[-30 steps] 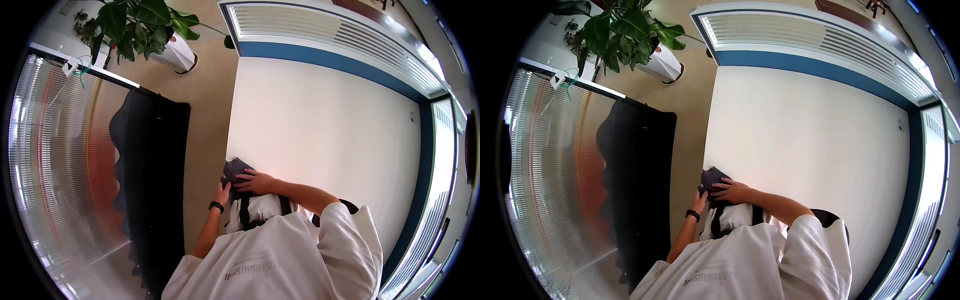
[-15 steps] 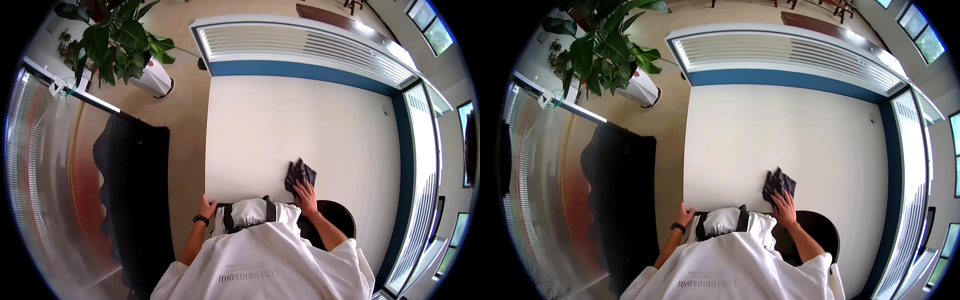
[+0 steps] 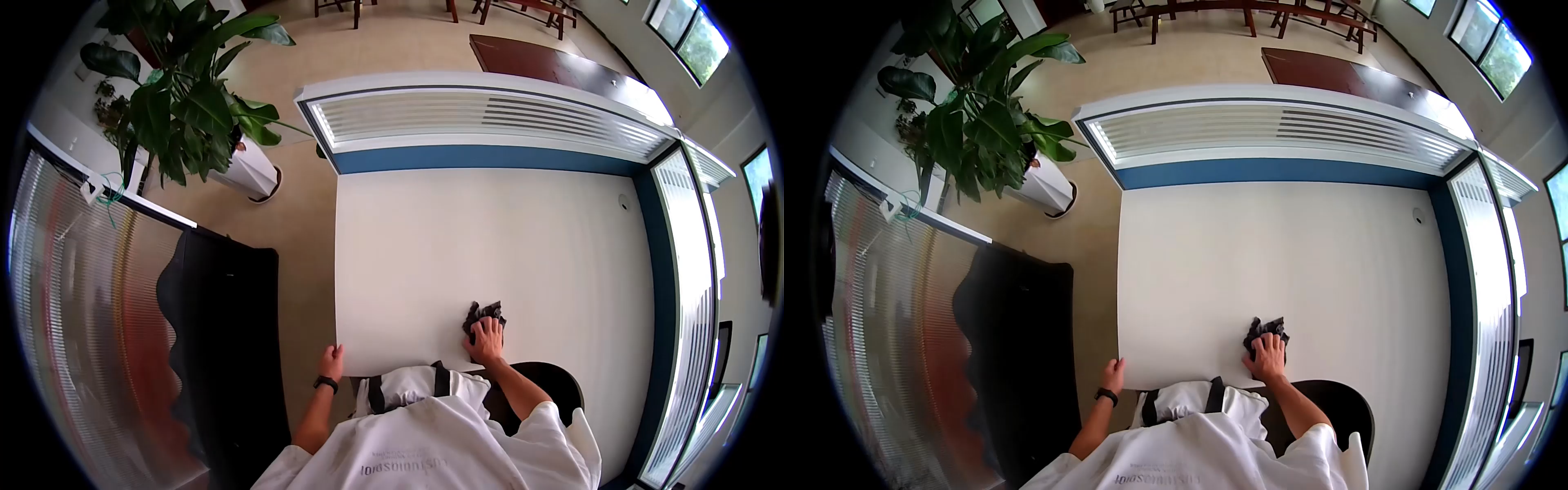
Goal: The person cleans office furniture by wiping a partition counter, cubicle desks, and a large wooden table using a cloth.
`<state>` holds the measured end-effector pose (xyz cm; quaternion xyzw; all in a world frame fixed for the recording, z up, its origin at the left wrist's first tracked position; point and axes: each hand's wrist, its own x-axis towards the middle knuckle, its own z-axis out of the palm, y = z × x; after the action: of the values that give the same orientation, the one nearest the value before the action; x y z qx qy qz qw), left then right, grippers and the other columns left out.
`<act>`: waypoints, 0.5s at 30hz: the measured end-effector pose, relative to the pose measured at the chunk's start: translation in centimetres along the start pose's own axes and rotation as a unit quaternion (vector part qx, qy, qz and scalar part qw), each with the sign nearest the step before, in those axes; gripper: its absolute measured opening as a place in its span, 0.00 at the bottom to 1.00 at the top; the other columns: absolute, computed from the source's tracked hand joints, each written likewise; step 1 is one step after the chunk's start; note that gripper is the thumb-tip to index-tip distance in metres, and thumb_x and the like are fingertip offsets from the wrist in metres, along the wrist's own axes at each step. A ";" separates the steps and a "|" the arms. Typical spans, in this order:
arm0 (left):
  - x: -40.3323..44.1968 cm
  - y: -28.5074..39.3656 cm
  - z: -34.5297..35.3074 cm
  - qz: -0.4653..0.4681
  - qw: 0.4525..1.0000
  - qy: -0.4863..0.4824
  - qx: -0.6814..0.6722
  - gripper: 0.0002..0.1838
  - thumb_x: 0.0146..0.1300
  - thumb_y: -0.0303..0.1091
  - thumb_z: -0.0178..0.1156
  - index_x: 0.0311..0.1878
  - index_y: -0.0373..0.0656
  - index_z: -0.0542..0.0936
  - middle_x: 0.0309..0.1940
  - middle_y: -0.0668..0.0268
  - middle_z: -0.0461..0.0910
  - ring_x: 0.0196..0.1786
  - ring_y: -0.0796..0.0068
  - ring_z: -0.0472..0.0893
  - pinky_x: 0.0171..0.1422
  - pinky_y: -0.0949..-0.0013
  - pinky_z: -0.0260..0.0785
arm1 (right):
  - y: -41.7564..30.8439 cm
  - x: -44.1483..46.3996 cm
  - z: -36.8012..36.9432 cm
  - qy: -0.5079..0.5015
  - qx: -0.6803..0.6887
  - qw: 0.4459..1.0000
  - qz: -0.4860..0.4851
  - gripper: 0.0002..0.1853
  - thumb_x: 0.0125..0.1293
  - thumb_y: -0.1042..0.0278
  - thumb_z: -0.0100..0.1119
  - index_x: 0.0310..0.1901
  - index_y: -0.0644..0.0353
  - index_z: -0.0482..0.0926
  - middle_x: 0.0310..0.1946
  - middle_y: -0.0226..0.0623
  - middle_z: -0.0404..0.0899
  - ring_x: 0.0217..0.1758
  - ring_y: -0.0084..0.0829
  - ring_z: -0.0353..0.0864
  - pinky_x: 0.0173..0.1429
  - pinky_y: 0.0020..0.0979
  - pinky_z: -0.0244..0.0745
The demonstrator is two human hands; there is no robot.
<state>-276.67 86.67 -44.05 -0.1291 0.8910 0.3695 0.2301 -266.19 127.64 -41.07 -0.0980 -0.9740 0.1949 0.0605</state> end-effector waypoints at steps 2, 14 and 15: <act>1.4 0.8 0.1 0.025 0.998 0.041 -0.042 0.24 0.65 0.51 0.55 0.37 0.34 0.73 0.29 0.59 0.77 0.33 0.64 0.75 0.40 0.64 0.68 | -1.1 2.7 0.3 0.002 0.009 1.000 -0.002 0.20 0.42 0.59 0.68 0.34 0.53 0.70 0.39 0.38 0.65 0.45 0.42 0.65 0.47 0.42 0.61; 17.6 3.7 3.2 -0.090 0.989 0.016 -0.114 0.36 0.70 0.57 0.36 0.63 0.32 0.66 0.63 0.44 0.66 0.65 0.52 0.68 0.66 0.59 0.60 | -4.7 21.4 2.4 0.070 0.014 0.987 0.143 0.15 0.46 0.59 0.64 0.33 0.53 0.71 0.39 0.36 0.67 0.49 0.41 0.65 0.52 0.41 0.61; 17.0 5.5 4.0 -0.085 0.987 0.093 -0.098 0.32 0.72 0.52 0.34 0.66 0.33 0.64 0.68 0.49 0.62 0.70 0.55 0.62 0.72 0.63 0.53 | -5.0 22.7 2.3 0.070 0.004 0.984 0.163 0.16 0.47 0.58 0.64 0.36 0.54 0.72 0.41 0.37 0.68 0.52 0.42 0.65 0.55 0.43 0.62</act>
<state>-292.22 92.34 -51.87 -0.2597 0.8541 0.4204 0.1624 -289.49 127.09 -39.40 -0.2689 -0.9375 0.1988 0.0963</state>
